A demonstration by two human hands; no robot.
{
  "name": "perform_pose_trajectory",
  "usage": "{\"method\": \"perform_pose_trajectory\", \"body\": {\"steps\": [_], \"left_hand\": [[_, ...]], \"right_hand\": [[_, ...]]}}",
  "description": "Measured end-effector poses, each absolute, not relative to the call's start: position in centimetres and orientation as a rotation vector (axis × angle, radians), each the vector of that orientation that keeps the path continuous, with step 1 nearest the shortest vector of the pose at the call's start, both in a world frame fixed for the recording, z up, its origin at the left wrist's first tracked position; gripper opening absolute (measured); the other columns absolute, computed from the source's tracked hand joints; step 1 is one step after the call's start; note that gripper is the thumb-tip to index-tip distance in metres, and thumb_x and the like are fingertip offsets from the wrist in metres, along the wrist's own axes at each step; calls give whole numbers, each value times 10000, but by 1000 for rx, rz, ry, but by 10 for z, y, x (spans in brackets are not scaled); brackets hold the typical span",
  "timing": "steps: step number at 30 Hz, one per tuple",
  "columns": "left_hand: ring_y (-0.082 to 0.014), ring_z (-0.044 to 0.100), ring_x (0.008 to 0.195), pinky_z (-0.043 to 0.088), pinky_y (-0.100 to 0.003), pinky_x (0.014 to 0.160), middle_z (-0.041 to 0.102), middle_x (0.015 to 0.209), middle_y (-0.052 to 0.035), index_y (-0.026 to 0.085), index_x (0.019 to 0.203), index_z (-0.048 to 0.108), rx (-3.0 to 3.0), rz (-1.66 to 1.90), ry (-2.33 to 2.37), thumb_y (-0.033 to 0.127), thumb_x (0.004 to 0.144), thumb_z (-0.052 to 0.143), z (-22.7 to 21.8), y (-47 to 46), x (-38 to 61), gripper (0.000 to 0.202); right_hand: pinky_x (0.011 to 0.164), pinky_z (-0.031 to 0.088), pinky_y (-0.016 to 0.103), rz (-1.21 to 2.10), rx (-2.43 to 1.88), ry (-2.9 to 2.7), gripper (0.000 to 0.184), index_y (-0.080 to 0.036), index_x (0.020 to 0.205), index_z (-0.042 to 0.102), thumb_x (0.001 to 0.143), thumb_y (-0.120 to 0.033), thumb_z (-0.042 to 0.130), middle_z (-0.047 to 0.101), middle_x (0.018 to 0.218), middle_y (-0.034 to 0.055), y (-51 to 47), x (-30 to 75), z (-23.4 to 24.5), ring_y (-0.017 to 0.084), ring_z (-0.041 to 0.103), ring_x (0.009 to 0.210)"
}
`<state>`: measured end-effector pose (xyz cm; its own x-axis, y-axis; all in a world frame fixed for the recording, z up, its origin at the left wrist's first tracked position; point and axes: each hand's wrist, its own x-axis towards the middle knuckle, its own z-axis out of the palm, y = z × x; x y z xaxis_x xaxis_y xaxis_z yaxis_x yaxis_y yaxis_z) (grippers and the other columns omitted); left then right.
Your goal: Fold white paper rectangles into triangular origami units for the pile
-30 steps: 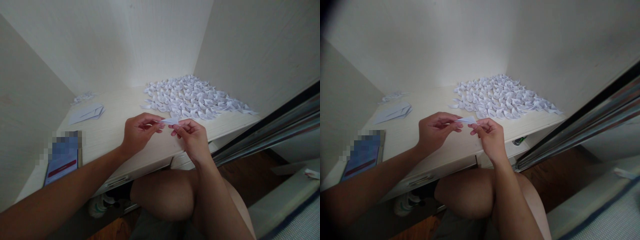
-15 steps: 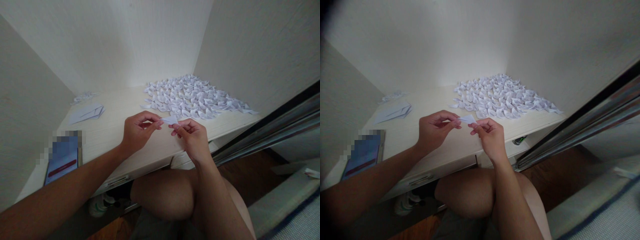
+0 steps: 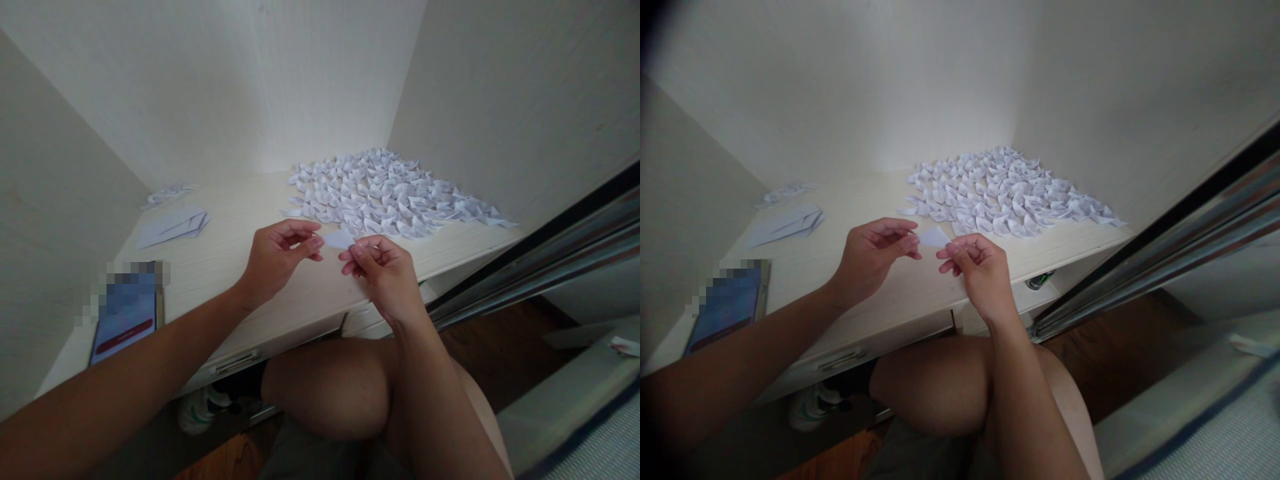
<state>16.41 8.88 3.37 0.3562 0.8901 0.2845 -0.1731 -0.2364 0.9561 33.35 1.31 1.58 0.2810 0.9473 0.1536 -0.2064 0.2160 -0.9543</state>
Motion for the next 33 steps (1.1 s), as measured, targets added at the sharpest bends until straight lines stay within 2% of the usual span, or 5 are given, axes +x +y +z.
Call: {"method": "perform_pose_trajectory", "body": {"steps": [7,11,18,25,33], "left_hand": [[-126,680,574,633,-301,611,720,731,-6,162,869,690,1272,886,606,437,761,855,34,89,161,338],[-157,736,681,652,-328,690,771,838,-45,167,878,718,1146,793,507,403,737,884,40,86,159,321],[-189,744,731,668,-364,731,755,766,-55,155,837,763,1184,722,530,320,699,907,42,91,154,259],[-169,704,660,641,-286,581,733,730,-48,159,807,769,1580,753,660,289,706,869,37,96,153,193],[-139,659,692,574,-230,607,700,814,-59,191,921,776,2210,828,552,246,887,671,40,92,150,123]], "right_hand": [[589,457,259,1017,-1007,-888,269,-210,793,692,730,-412,857,781,825,33,10,336,19,121,641,604],[580,467,256,1112,-921,-814,286,-232,772,715,662,-414,907,767,805,14,6,340,23,120,626,608],[604,483,283,1156,-970,-911,268,-235,761,747,646,-406,919,712,690,4,-3,353,28,148,632,637],[577,418,281,860,-1233,-1244,153,-213,892,788,757,-280,811,735,708,8,-3,360,23,145,604,618],[639,431,306,551,-1295,-1473,119,-219,884,777,884,-226,658,748,814,28,0,358,17,170,619,714]]}}
